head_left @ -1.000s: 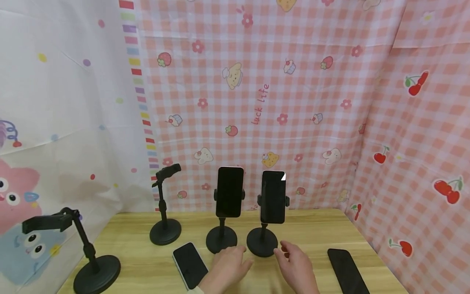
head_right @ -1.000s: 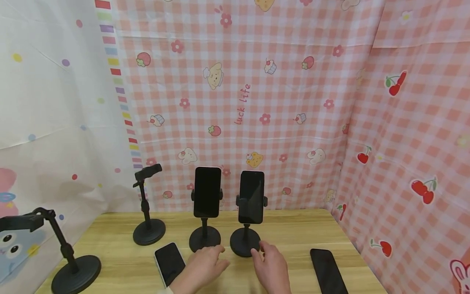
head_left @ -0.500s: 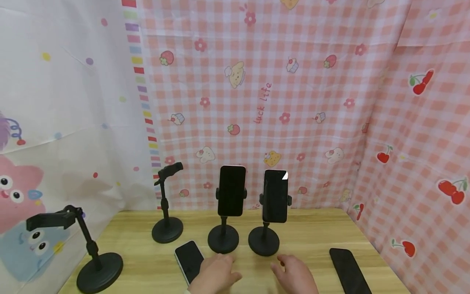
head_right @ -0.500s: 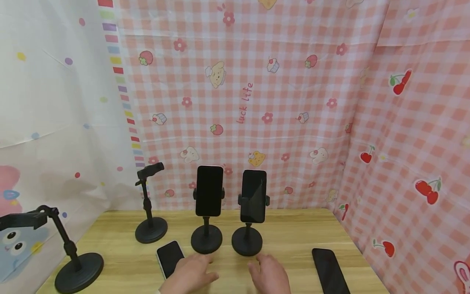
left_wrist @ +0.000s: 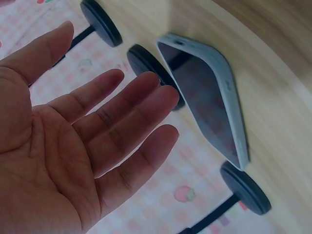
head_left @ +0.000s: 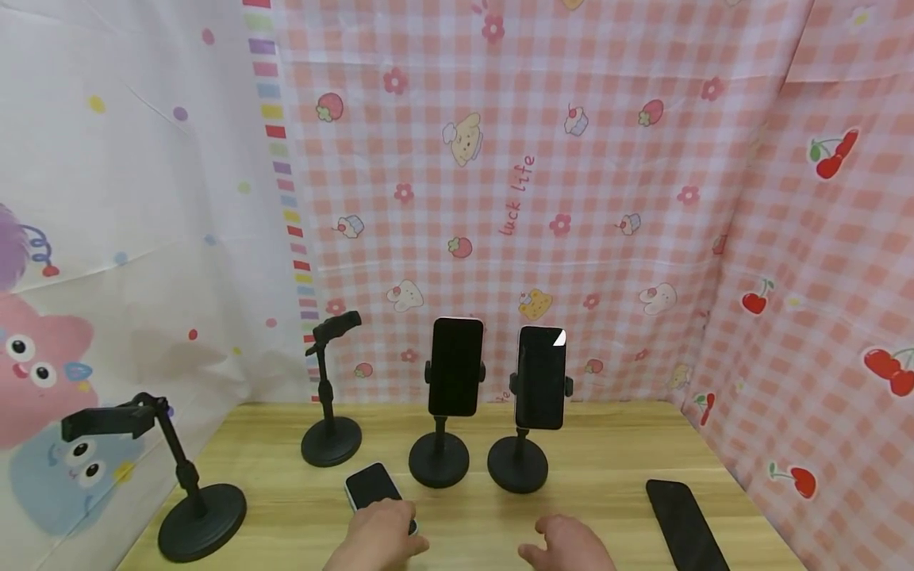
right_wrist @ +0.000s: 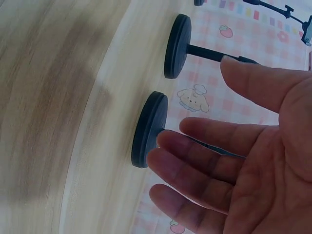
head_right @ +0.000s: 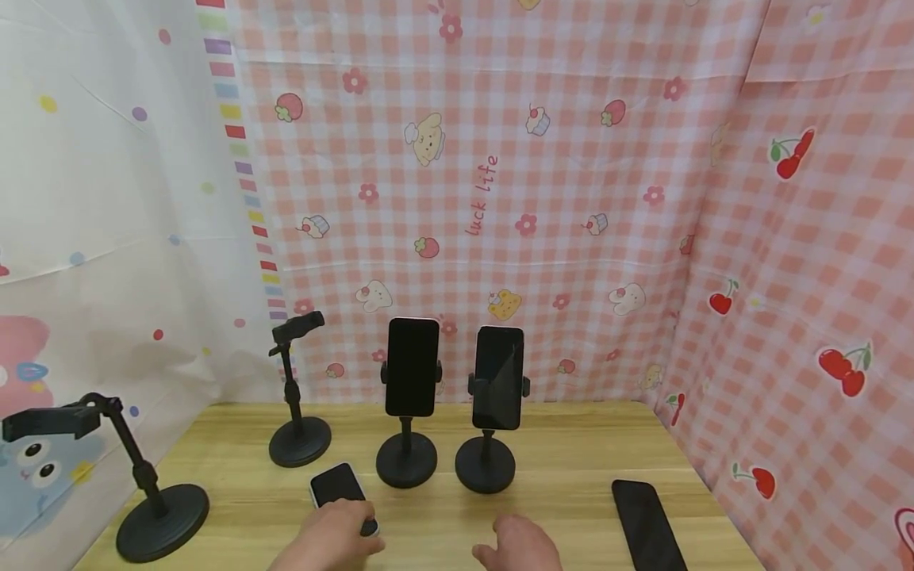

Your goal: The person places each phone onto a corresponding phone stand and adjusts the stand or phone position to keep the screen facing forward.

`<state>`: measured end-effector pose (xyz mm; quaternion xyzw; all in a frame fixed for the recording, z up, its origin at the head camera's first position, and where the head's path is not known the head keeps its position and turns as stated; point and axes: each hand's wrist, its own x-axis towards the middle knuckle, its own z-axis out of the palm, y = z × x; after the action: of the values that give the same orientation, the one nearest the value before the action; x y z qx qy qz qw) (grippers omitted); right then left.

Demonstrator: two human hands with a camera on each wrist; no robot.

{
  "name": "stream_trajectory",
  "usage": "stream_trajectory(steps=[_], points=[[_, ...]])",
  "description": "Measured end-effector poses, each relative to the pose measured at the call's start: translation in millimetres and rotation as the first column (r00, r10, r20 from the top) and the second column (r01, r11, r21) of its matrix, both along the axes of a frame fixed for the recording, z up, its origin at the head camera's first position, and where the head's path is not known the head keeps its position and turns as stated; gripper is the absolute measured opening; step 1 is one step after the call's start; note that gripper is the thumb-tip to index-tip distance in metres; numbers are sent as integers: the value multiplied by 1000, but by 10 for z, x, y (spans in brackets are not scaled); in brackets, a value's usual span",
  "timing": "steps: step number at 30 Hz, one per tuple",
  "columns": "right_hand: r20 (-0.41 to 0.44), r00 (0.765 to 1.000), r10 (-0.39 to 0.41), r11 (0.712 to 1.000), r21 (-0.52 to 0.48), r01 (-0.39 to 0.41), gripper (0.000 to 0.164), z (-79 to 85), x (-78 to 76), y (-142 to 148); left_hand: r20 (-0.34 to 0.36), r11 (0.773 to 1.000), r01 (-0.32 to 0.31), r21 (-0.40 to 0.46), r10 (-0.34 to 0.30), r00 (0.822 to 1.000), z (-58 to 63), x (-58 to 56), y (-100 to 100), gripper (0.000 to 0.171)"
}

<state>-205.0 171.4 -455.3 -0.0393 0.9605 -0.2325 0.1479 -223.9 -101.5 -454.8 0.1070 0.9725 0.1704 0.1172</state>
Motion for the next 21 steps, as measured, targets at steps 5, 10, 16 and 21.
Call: stream_trajectory(steps=[5, 10, 16, 21], points=[[14, 1000, 5, 1000, 13, -5, 38, -6, 16, -18, 11, 999, -32, 14, 32, 999, -19, -11, -138, 37], [23, 1000, -6, 1000, 25, 6, 38, -11, 29, -14, -22, 999, -39, 6, 39, 999, -24, -9, -231, 37], [29, 1000, 9, 999, 49, -11, 37, -22, 42, 18, -14, 996, -86, -17, 86, 996, -19, -37, -334, 43], [30, 999, 11, 997, 78, -14, 35, -21, 51, 38, -43, 991, -130, -38, 128, 991, -19, -82, -472, 40]])
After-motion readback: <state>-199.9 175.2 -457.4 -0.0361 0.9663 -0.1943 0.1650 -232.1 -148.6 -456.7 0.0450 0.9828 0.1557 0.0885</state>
